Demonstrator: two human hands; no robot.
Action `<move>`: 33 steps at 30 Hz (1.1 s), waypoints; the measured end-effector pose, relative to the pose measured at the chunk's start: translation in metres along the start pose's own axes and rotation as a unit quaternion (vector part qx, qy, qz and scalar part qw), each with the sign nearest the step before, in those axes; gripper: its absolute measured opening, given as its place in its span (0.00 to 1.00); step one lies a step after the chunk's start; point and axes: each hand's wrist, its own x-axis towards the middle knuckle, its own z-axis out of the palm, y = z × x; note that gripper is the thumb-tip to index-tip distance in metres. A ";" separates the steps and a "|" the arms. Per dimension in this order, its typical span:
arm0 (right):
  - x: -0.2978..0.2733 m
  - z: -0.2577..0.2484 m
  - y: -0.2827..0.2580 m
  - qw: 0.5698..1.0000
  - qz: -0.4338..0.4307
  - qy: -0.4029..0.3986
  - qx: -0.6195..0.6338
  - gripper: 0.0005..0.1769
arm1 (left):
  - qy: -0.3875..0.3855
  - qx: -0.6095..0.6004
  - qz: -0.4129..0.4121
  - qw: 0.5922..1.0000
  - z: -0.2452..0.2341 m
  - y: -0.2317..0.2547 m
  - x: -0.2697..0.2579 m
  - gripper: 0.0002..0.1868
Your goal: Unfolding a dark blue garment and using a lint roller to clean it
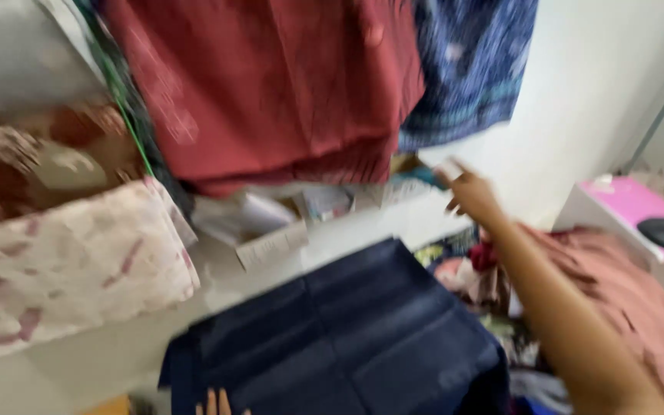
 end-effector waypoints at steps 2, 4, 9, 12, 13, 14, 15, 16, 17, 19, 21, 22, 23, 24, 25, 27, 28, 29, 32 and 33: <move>-0.033 -0.011 0.019 0.999 0.036 -0.016 -0.014 0.39 | -0.039 -0.014 -0.010 0.999 -0.032 0.025 0.024 0.37; -0.078 -0.028 0.043 0.991 -0.122 0.046 0.004 0.17 | -0.146 -0.039 -0.063 0.986 -0.126 0.072 0.103 0.30; -0.135 -0.023 0.161 0.890 -0.299 -0.314 -0.140 0.13 | -0.293 -0.179 -0.154 0.927 -0.210 0.117 0.173 0.10; -0.164 -0.025 0.196 0.833 -0.373 -0.365 -0.185 0.31 | -0.451 -0.167 -0.205 0.853 -0.231 0.107 0.170 0.11; -0.170 -0.025 0.208 0.823 -0.415 -0.334 -0.201 0.40 | -0.496 -0.185 -0.192 0.827 -0.235 0.097 0.161 0.12; -0.175 -0.028 0.214 0.817 -0.422 -0.342 -0.193 0.40 | -0.494 -0.174 -0.202 0.827 -0.240 0.094 0.155 0.12; -0.180 -0.030 0.220 0.805 -0.444 -0.323 -0.226 0.39 | -0.500 -0.205 -0.139 0.830 -0.247 0.090 0.148 0.16; -0.182 -0.032 0.225 0.790 -0.468 -0.300 -0.257 0.39 | -0.501 -0.233 -0.076 0.830 -0.253 0.085 0.143 0.22; -0.182 -0.030 0.232 0.785 -0.478 -0.307 -0.248 0.39 | -0.500 -0.223 -0.087 0.833 -0.255 0.078 0.139 0.22; -0.185 -0.030 0.247 0.797 -0.477 -0.276 -0.247 0.31 | -0.490 -0.238 0.008 0.838 -0.262 0.063 0.130 0.26; -0.182 -0.032 0.249 0.814 -0.453 -0.300 -0.204 0.30 | -0.488 -0.226 -0.014 0.843 -0.271 0.063 0.138 0.19; -0.179 -0.035 0.250 0.833 -0.423 -0.313 -0.170 0.28 | -0.481 -0.224 -0.025 0.847 -0.271 0.062 0.146 0.14; -0.177 -0.033 0.250 0.832 -0.427 -0.314 -0.164 0.28 | -0.480 -0.218 -0.027 0.849 -0.277 0.061 0.146 0.14; -0.175 -0.034 0.250 0.851 -0.399 -0.310 -0.141 0.23 | -0.506 -0.218 -0.077 0.831 -0.278 0.059 0.147 0.13; -0.172 -0.036 0.250 0.869 -0.370 -0.306 -0.116 0.20 | -0.530 -0.217 -0.127 0.809 -0.279 0.058 0.148 0.13; -0.168 -0.033 0.243 0.879 -0.342 -0.314 -0.109 0.13 | -0.524 -0.222 -0.142 0.810 -0.278 0.065 0.159 0.13; -0.164 -0.032 0.240 0.888 -0.311 -0.324 -0.101 0.08 | -0.519 -0.228 -0.159 0.808 -0.277 0.069 0.164 0.14; -0.161 -0.028 0.241 0.888 -0.314 -0.321 -0.102 0.08 | -0.516 -0.229 -0.157 0.810 -0.273 0.067 0.160 0.14; -0.149 -0.018 0.239 0.932 -0.165 -0.309 -0.092 0.09 | -0.491 -0.192 -0.211 0.823 -0.253 0.061 0.149 0.15; -0.144 -0.013 0.234 0.948 -0.107 -0.298 -0.047 0.12 | -0.453 -0.190 -0.226 0.841 -0.243 0.058 0.147 0.13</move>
